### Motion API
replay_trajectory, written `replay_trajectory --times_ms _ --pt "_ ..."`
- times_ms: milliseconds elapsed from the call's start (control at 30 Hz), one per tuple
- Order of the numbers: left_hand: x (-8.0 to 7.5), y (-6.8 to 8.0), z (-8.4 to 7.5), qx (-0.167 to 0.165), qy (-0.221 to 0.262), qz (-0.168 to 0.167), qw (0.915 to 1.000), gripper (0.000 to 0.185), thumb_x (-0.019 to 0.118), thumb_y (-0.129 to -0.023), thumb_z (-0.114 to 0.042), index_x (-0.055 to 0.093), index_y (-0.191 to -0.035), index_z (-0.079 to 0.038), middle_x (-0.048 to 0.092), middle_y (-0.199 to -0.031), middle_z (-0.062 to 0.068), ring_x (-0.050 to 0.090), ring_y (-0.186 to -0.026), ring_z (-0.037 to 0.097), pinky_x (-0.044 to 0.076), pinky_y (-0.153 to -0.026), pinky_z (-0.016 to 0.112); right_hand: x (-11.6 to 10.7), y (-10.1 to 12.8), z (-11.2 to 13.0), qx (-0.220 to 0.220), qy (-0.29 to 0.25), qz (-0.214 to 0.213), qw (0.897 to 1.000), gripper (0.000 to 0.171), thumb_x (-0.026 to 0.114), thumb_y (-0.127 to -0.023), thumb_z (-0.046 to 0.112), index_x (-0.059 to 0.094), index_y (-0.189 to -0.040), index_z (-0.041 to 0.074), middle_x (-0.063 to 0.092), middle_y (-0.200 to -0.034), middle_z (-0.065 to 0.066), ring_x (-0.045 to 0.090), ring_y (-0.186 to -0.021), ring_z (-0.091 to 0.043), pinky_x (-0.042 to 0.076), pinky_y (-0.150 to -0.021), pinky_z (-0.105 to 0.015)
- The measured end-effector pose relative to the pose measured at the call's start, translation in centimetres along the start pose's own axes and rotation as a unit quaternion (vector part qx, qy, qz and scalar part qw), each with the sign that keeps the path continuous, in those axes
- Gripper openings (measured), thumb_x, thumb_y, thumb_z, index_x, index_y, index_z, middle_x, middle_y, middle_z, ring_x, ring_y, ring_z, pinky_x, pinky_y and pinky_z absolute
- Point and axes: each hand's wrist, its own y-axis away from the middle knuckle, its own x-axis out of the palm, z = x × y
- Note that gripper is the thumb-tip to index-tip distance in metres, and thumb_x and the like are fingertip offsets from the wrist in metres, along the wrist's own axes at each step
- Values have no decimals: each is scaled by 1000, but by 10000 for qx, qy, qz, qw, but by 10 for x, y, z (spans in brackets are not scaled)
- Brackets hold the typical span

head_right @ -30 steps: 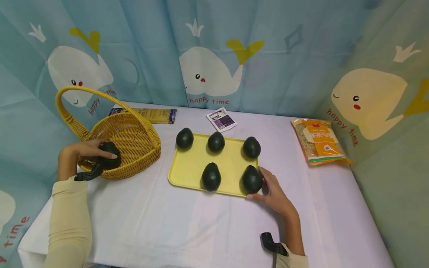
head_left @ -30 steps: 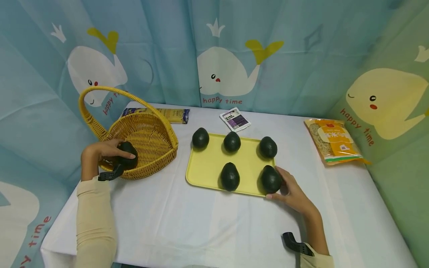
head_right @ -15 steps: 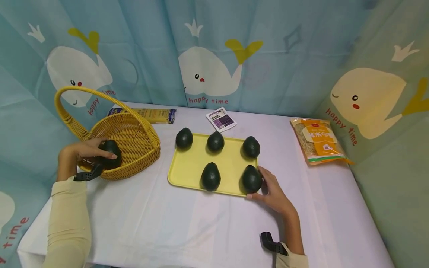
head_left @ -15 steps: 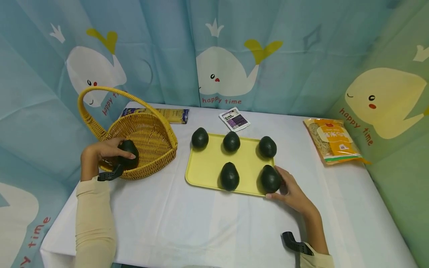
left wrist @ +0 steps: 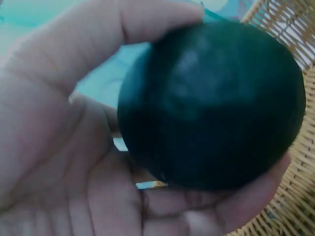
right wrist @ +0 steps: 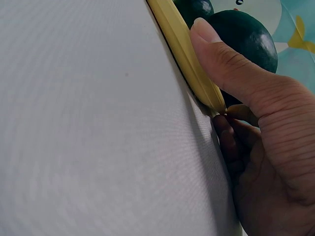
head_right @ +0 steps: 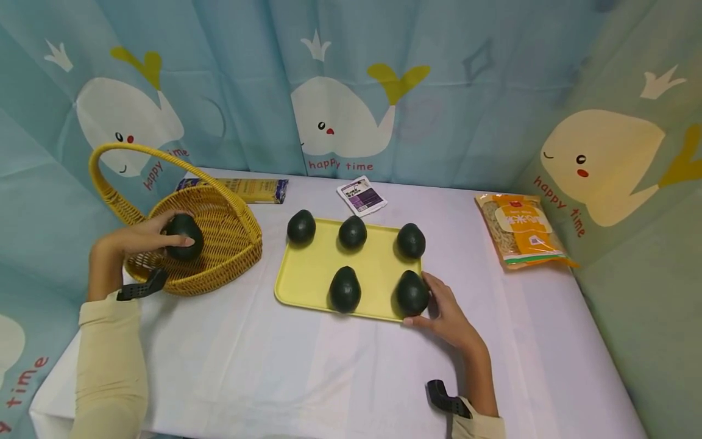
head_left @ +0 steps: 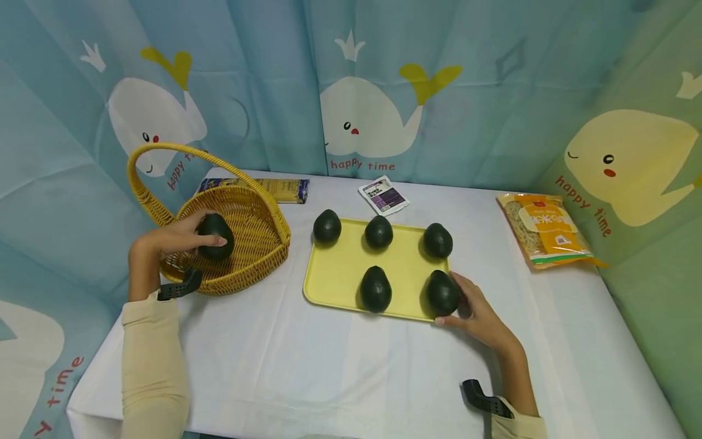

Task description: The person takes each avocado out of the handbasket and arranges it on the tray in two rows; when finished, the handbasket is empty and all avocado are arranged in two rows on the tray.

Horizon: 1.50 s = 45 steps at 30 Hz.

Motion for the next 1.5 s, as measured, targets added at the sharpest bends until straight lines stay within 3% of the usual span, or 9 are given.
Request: replay_trajectory --times_ms 167,300,400,467,633,833,1033,1333,1500 --pt "3 8 -10 530 241 -10 9983 70 61 -96 -33 18 -149 -18 20 -149 24 48 -111 36 52 -77 43 -1 0 0 -25 26 6 10000 103 88 -72 20 27 -152 2 32 -152 -25 28 -139 -45 24 -109 -53" --pt "7 11 -14 919 422 56 9949 68 62 -96 -28 18 -148 -17 3 -158 19 28 -135 43 53 -81 48 -1 1 -1 -48 49 -13 10000 102 87 -72 20 27 -153 3 32 -152 -25 29 -138 -44 25 -111 -38" --pt "10 12 -15 1134 513 113 9922 68 61 -97 -24 18 -148 -15 -2 -159 16 13 -141 46 53 -80 53 -1 2 -1 -87 44 -38 9999 101 87 -72 19 27 -152 2 33 -152 -25 30 -138 -44 24 -109 -26" --pt "12 13 -16 1190 570 111 9912 67 61 -97 -23 19 -148 -16 0 -159 15 10 -142 46 52 -79 53 -1 2 -1 -93 21 -44 9999 101 87 -72 19 28 -152 2 33 -151 -25 30 -138 -44 23 -108 -25" --pt "18 13 -15 1397 836 110 9866 66 60 -97 -18 19 -148 -17 10 -154 16 34 -127 39 52 -73 47 0 1 0 -24 -24 -23 10000 103 88 -71 18 27 -152 -1 32 -151 -27 28 -138 -46 25 -109 -55" --pt "24 10 -13 2146 1095 253 9702 74 63 -92 -3 16 -149 -13 28 -142 18 59 -108 15 56 -81 32 -1 1 0 63 -63 18 10000 104 88 -70 18 26 -151 -2 30 -152 -29 26 -138 -49 22 -106 -69" --pt "37 10 -20 2586 1722 676 9481 93 70 -82 7 11 -151 -16 28 -139 17 59 -111 16 56 -86 32 -1 2 2 66 -83 17 9999 104 88 -70 18 26 -151 -2 30 -151 -29 26 -138 -49 21 -106 -70" --pt "65 11 -38 2558 1468 736 9527 102 79 -78 -1 11 -152 -18 22 -149 21 50 -119 22 51 -91 30 0 2 1 27 -81 11 10000 104 88 -71 18 26 -152 0 30 -151 -29 26 -138 -49 21 -106 -68" --pt "83 8 -43 2575 1397 763 9531 105 82 -77 -7 10 -152 -18 21 -151 22 39 -128 31 47 -97 33 0 1 -1 8 -24 -12 10000 103 87 -72 19 26 -152 2 32 -152 -26 28 -138 -45 24 -111 -47"
